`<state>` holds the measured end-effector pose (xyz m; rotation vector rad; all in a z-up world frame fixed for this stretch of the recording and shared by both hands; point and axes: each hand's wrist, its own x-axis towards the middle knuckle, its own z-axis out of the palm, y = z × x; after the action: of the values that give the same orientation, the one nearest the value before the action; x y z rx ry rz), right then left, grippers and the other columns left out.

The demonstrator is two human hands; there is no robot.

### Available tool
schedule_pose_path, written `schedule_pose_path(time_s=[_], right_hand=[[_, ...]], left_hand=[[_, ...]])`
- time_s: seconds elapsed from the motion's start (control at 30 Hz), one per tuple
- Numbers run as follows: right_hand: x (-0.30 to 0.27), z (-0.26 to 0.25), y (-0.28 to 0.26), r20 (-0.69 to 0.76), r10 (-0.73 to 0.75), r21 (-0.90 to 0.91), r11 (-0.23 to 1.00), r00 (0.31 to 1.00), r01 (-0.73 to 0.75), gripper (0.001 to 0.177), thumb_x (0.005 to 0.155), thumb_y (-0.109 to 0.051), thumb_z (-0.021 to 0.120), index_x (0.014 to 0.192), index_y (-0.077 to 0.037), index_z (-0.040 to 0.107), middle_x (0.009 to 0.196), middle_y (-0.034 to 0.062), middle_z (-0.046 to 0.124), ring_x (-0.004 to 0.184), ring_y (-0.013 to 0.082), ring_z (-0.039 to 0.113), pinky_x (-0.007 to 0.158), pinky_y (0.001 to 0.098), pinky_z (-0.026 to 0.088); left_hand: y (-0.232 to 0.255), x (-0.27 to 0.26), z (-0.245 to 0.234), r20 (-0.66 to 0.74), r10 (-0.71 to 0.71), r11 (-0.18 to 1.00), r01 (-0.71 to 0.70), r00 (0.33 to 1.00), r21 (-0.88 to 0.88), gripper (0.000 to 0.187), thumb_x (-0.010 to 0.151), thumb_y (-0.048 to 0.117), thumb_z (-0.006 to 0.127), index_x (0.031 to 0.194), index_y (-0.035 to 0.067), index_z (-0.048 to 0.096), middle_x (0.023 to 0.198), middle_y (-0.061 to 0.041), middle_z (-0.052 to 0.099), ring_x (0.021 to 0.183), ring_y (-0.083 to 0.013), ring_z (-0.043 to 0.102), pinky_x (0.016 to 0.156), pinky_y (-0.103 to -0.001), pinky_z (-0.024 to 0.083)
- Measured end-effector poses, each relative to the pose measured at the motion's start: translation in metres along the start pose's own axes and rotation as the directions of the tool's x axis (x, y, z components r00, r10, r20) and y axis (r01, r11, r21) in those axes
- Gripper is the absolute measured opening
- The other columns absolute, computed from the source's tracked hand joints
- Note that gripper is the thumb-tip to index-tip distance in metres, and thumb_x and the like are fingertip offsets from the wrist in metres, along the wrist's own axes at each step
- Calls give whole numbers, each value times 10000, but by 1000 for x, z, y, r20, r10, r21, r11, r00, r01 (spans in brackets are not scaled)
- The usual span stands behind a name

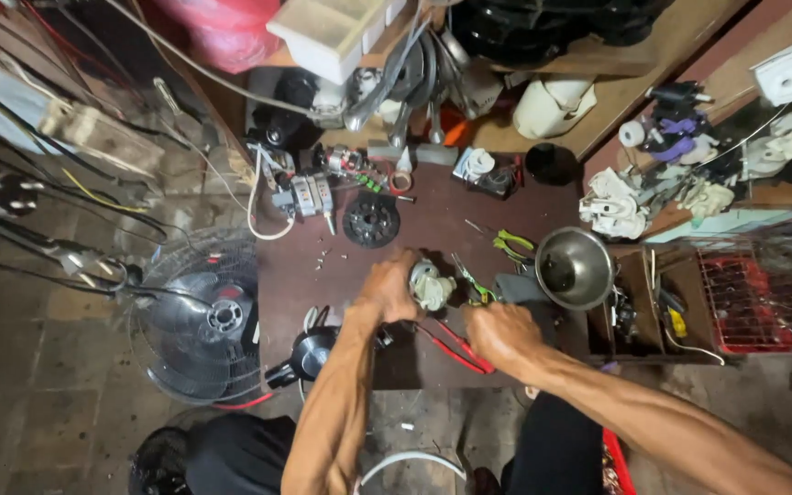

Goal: The person uses a screwdriver to remove screws from a white electrical component, then uses pliers to pull out wires and separate parts. The person continues to disassemble the component, removing small pieces and placing them on the table.

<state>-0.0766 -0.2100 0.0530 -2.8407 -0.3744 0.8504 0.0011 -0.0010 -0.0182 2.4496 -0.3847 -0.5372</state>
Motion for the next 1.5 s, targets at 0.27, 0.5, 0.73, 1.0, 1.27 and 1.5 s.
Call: schedule_pose_path(time_s=[0.27,0.5,0.73,1.0,1.27,1.5], right_hand=[[-3,3,-13,-13,-99,-332,939,995,89,333,890,-156,437,1073,-101,709,907,195,738,857,387,749,746,520,595],[3,29,7,-114,-64,-166,985,991,44,325,935,-205,444,1105,-98,699,857,215,745,862,415,746,748,542,583],[-9,74,-1,-204,118,111,989,972,-97,383,971,-430,437,1088,-169,692,940,210,746,911,423,733,824,539,565],[-3,98,-4,-310,287,363,917,906,-167,337,930,-282,527,1224,-238,686,1111,103,733,1040,409,668,867,549,521],[-22,93,-41,-344,298,379,912,890,-159,390,901,-237,520,1290,-226,545,1117,133,607,965,443,646,836,588,499],[-78,70,-90,-510,100,262,964,854,44,504,830,-185,588,1331,-233,604,1263,75,601,801,413,703,715,529,567]], left_hand=[[11,-7,-17,-4,29,999,-29,1000,-13,907,435,302,905,1270,142,588,1200,-117,662,1127,-395,663,987,-523,546],[12,-12,-10,-34,65,998,-66,997,-24,968,445,236,912,1324,111,527,1303,-153,601,1178,-460,615,1002,-583,526],[22,-38,0,46,-33,991,38,998,-129,1059,437,190,912,1379,106,433,1424,-186,427,1158,-581,562,1052,-633,492],[75,-3,14,-38,-768,622,731,639,-280,1233,686,786,757,1527,48,236,1473,-265,415,1335,-431,479,1036,-503,472],[53,-43,11,-102,-751,481,435,652,-762,749,589,426,768,1215,61,576,1147,-138,687,1005,-291,660,833,-397,542],[-36,-85,71,-334,-530,-202,-498,779,-843,412,721,67,716,1126,14,661,963,-149,720,804,-269,684,718,-398,567]])
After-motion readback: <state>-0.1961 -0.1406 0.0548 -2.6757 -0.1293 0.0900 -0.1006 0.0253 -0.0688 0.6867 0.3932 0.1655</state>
